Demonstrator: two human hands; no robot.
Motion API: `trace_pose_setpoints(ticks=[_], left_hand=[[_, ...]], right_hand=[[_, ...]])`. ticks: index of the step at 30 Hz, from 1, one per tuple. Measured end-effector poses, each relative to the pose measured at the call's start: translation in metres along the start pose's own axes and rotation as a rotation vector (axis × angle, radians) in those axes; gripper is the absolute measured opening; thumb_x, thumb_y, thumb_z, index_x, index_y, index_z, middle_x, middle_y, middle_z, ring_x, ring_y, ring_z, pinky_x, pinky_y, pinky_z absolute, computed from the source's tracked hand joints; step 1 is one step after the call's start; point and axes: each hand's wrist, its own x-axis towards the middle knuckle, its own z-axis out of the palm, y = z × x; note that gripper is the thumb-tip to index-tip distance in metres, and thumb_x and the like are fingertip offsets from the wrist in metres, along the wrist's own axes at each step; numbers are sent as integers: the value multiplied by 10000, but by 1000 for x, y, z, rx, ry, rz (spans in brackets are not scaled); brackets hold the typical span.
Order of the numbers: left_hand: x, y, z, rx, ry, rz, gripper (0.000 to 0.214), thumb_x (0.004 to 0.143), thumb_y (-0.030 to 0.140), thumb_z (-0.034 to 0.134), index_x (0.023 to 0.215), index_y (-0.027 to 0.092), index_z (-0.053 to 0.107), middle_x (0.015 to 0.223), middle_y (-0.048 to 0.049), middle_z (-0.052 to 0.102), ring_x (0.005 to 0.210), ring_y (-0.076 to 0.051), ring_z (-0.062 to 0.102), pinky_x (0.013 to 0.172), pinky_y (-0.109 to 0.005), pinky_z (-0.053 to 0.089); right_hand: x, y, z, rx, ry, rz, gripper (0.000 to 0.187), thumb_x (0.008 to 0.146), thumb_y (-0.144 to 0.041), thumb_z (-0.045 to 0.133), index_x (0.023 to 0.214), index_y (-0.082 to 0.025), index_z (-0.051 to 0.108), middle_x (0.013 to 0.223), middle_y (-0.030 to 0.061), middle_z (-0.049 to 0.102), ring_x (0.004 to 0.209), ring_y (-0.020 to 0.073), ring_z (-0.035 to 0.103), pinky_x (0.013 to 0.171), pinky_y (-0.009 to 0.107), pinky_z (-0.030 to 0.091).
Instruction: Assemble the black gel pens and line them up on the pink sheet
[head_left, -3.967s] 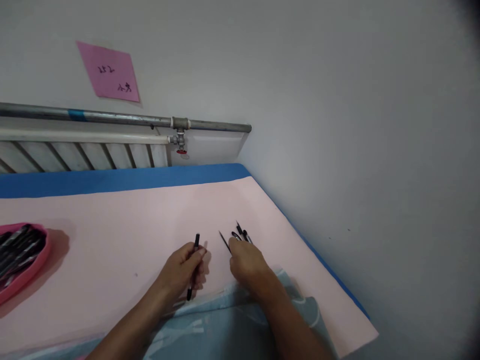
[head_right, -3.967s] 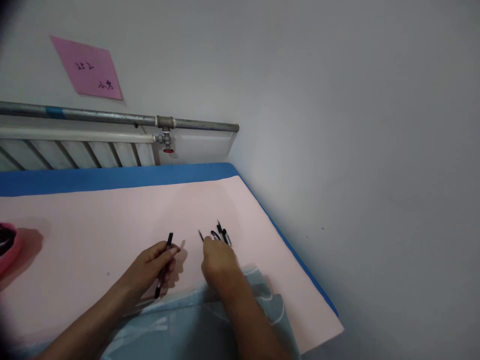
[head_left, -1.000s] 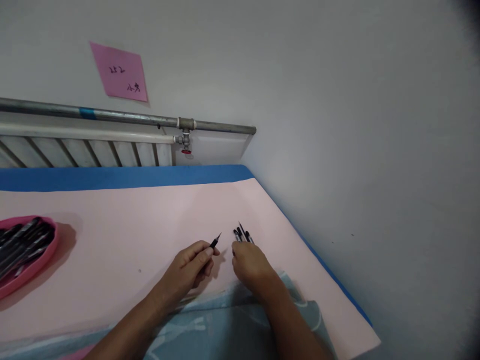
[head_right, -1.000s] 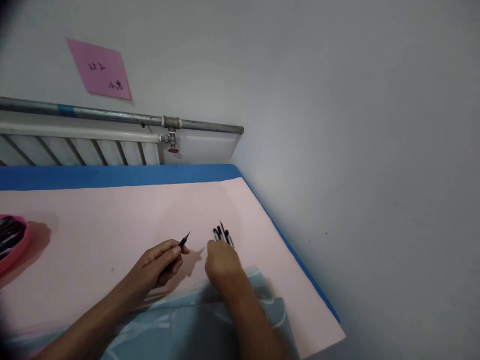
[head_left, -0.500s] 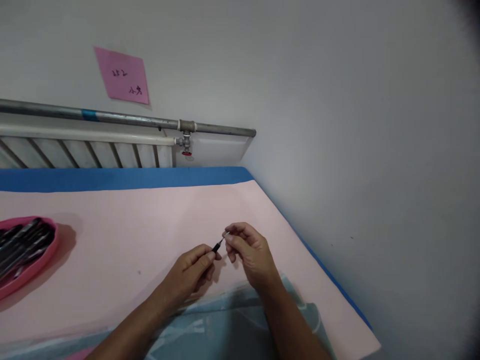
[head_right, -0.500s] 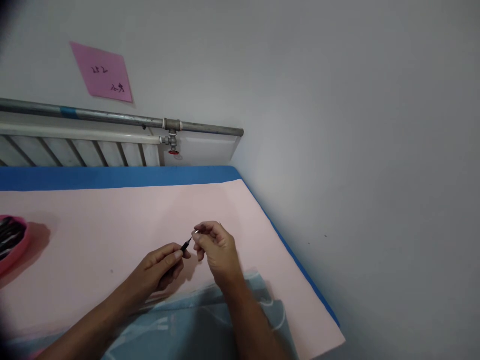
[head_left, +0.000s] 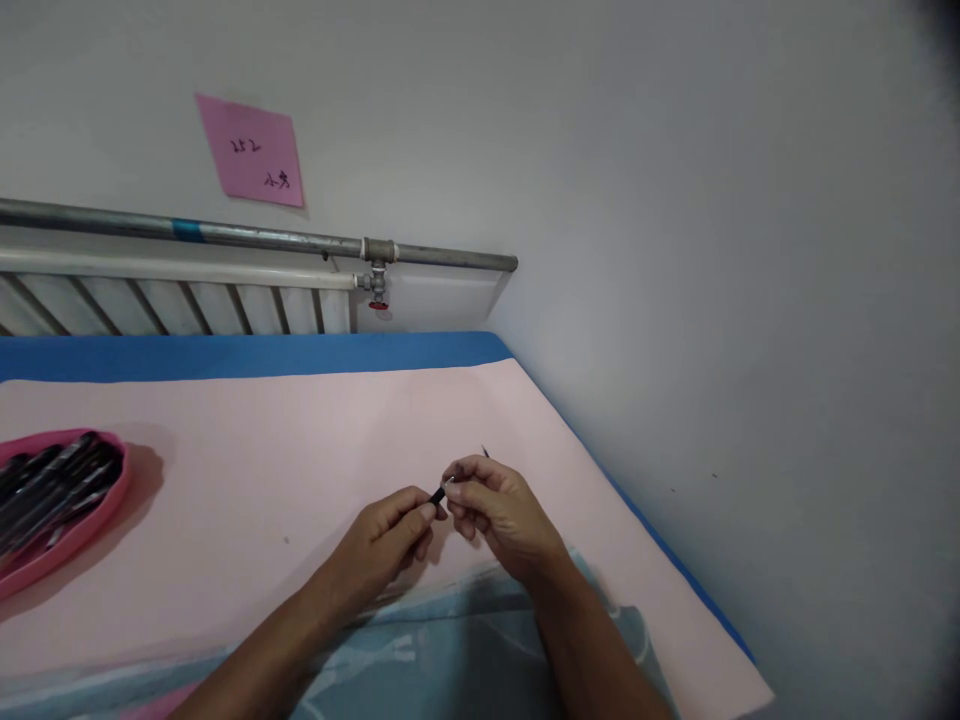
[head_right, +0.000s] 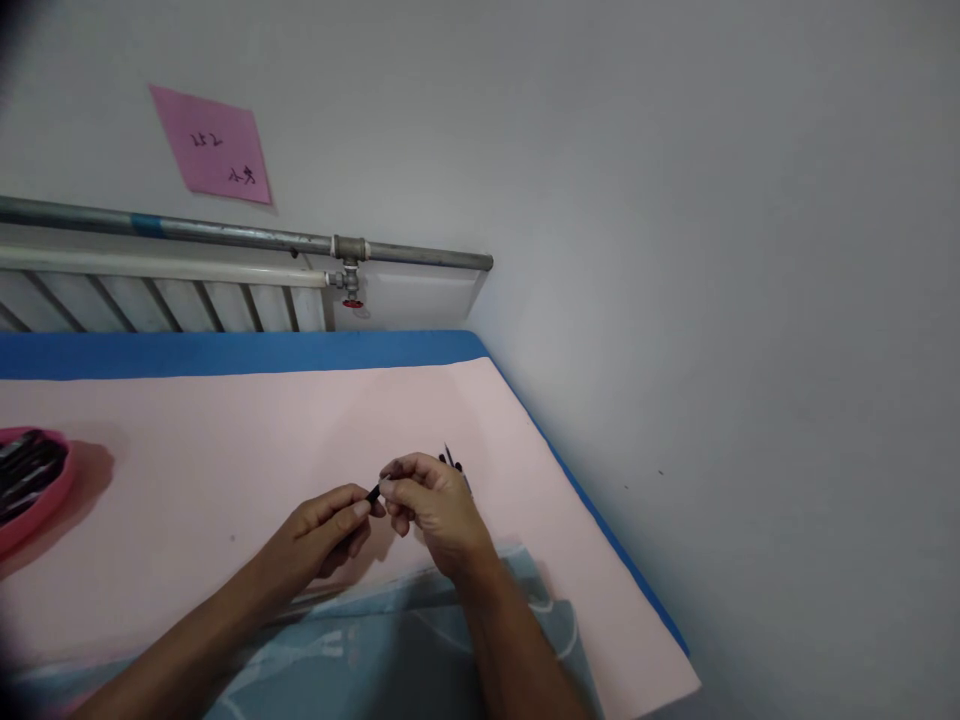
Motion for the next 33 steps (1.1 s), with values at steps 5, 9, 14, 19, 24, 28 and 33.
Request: trace_pose_setpoints(ticks=[5, 9, 14, 19, 24, 28, 33], left_hand=[[-1, 1, -2, 25, 15, 11, 271, 825, 408, 428, 829, 164, 546, 528, 57, 423, 430, -54, 319, 410, -181, 225], [0, 1, -2, 160, 61, 104, 273, 840, 399, 415, 828, 166, 557, 542, 47, 443, 491, -72, 384, 471, -192, 291], [-2, 3, -1, 183, 36, 110, 277, 845, 398, 408, 834, 163, 555, 545, 47, 446, 476, -64, 377, 455, -187, 285], [-2, 2, 2, -44, -22, -12, 283, 827, 425, 420, 835, 163, 525, 522, 63, 429, 366, -36, 287, 355, -173, 193], [-2, 3, 4, -138, -30, -35, 278, 815, 432, 441, 825, 165, 519, 500, 71, 423, 339, -22, 261, 336, -161, 161], [-3, 5, 3, -172, -37, -40, 282, 810, 432, 451, 833, 161, 523, 502, 70, 414, 339, -22, 262, 334, -161, 157], [-3, 5, 2, -145, -29, -24, 281, 809, 429, 451, 822, 159, 530, 505, 63, 425, 347, -25, 274, 338, -159, 176]], right_hand=[[0, 1, 1, -84, 40, -33, 132, 626, -210, 649, 718, -143, 581, 490, -58, 511, 367, 44, 409, 358, 171, 286], [0, 2, 4, -127, 93, -58, 162, 619, -236, 670, 666, -149, 541, 488, -64, 497, 370, 42, 397, 352, 172, 271], [0, 1, 4, -66, 44, -34, 177, 643, -252, 660, 764, -150, 581, 494, -62, 493, 404, 51, 420, 374, 173, 280], [0, 3, 2, -112, 50, -75, 174, 677, -293, 642, 747, -135, 623, 463, -58, 470, 400, 51, 402, 384, 182, 279], [0, 1, 0, -162, 53, -60, 197, 679, -327, 649, 759, -151, 608, 475, -61, 479, 390, 53, 394, 377, 182, 275], [0, 0, -1, -154, 12, -60, 204, 670, -303, 644, 793, -140, 634, 491, -51, 492, 405, 60, 410, 390, 191, 291], [0, -1, -2, -184, 21, -66, 205, 661, -317, 660, 767, -149, 611, 504, -53, 497, 408, 55, 402, 396, 190, 291]])
